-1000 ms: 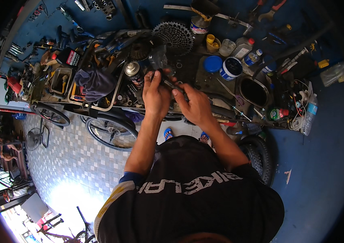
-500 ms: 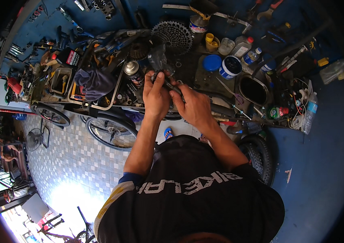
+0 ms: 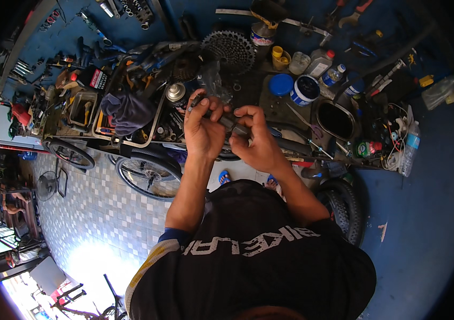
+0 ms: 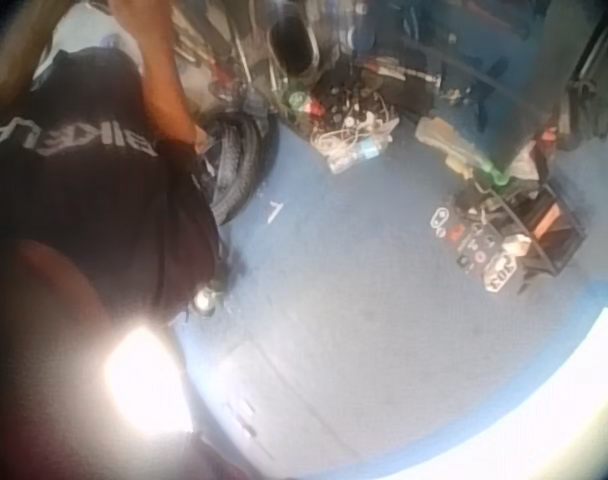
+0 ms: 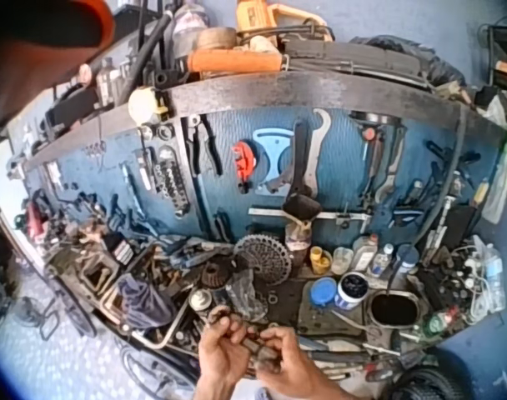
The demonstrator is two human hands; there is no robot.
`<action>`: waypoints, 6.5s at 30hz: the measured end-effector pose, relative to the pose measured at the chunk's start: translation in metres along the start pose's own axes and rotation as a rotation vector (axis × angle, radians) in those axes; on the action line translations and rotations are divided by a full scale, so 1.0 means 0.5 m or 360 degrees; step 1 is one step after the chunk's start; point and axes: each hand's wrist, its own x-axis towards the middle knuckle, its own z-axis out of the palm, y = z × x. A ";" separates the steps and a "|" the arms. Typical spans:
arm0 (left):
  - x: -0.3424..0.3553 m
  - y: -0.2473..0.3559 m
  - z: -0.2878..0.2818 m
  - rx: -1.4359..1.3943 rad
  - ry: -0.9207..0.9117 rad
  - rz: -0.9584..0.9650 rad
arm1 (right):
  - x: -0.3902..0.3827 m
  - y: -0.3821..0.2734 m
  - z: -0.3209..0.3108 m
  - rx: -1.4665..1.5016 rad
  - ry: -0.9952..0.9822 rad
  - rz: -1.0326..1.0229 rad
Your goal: The person disassembles a bicycle hub at a workbench, removes internal components, and uses a hammer to tap a bearing into place. They then reassemble the hub with a wrench and inspect the finished assembly.
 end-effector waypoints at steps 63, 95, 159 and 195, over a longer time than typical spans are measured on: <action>-0.023 0.180 -0.223 -0.0413 0.0559 0.0369 | -0.111 0.181 -0.078 -0.0819 -0.0178 0.0501; -0.192 0.369 -0.364 -0.0189 0.0928 0.0862 | 0.070 0.136 0.234 -0.0721 -0.1019 -0.0108; -0.079 0.143 -0.231 0.0035 0.0491 -0.0055 | 0.605 -0.068 -0.645 -0.1504 0.1549 -0.0223; 0.053 0.101 -0.181 -0.0601 0.0373 -0.0212 | 0.059 -0.019 -0.281 0.0486 0.0459 -0.0210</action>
